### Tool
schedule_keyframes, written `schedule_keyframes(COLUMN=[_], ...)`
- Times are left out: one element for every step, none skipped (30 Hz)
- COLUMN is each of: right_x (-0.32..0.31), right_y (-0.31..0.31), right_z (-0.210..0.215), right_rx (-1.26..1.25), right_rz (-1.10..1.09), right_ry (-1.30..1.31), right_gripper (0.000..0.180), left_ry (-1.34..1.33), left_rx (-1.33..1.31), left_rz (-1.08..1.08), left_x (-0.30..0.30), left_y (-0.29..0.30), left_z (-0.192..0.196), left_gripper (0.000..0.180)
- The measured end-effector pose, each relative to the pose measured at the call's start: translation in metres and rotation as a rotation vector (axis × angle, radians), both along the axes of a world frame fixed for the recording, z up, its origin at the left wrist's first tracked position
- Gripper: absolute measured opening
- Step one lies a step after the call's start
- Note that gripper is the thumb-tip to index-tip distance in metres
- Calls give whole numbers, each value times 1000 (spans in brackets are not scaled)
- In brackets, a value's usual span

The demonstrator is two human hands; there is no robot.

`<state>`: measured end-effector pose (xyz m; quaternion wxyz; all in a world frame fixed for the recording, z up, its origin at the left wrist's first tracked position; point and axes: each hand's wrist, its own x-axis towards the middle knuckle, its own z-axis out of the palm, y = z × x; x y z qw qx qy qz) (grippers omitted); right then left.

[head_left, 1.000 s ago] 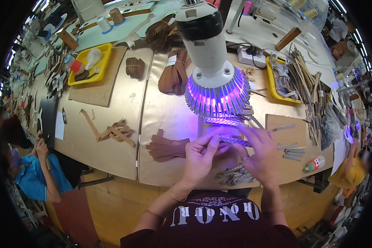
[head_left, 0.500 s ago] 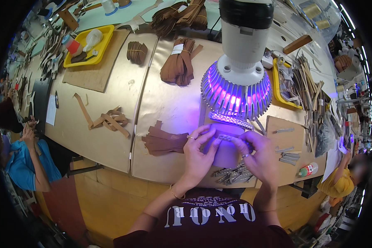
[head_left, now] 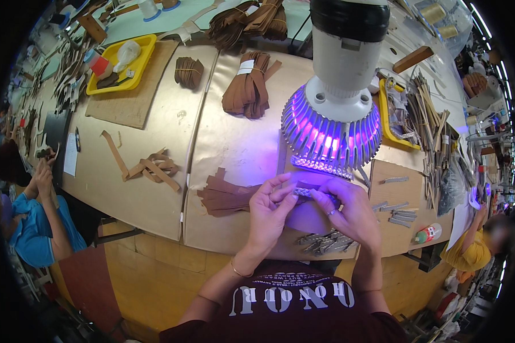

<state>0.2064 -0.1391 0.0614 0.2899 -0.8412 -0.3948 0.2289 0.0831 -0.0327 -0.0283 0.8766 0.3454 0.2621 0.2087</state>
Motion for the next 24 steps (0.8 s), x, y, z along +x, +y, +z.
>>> schedule_keyframes(right_x=[0,-1,-1,-2,-2,-2,-3,-3,-3,-3,-3,-3,-2,-2,-2,-3,-3,-3,-3,-3,-4,-4,-4,-4], right_y=[1,1,1,1,1,1,1,2,2,2,2,2,2,3,3,3,3,3,3,3,4,4,5,5], right_z=[0,0,-1,-1,-1,-1,-1,-2,-2,-2,-2,-2,-2,-2,-2,-2,-2,-2,-3,-4,-5,-6,-6,-6], right_rx=[-18,5,11,15,21,24,26,24,22,14,16,13,5,13,17,20,13,5,-3,26,55,66,80,76], right_rz=[-15,-13,-20,-31,-34,-38,-47,-48,-55,-66,-59,-58,-61,-57,-58,-63,-69,-78,-87,-82,-78,-78,-84,-94], right_ry=[0,-2,0,8,-8,-19,-25,-26,-22,-10,-19,-22,-18,-29,-34,-32,-26,-15,-4,-22,-41,-65,-56,-53], right_gripper=[24,24,23,23,22,22,22,22,22,21,21,21,21,21,21,21,22,22,22,22,22,22,22,23], left_ry=[9,5,-7,-19,-20,-21,-22,-23,-23,-24,-27,-30,-34,-32,-31,-30,-25,-21,-29,-20,-24,-29,-25,-22], left_rx=[-7,-2,-12,-21,-22,-22,-22,-22,-21,-20,-22,-23,-42,-22,-18,-14,-15,-15,-31,-13,-11,-25,-8,-8], left_rz=[-5,-5,-4,-5,-3,0,3,1,0,-1,1,3,5,5,4,2,1,-1,-2,-7,-9,-11,-12,-11], left_x=[0,0,1,1,1,2,2,2,2,1,1,1,1,1,1,1,0,0,0,0,0,0,-1,-1], left_y=[0,0,0,0,0,0,0,0,0,0,0,0,0,0,0,0,0,0,0,0,1,1,1,2], left_z=[1,2,3,4,4,4,4,4,4,4,4,4,4,3,3,3,4,4,4,4,4,4,4,5], left_gripper=[40,40,40,41,41,41,41,41,40,40,40,40,40,40,40,40,41,41,41,41,41,41,41,40])
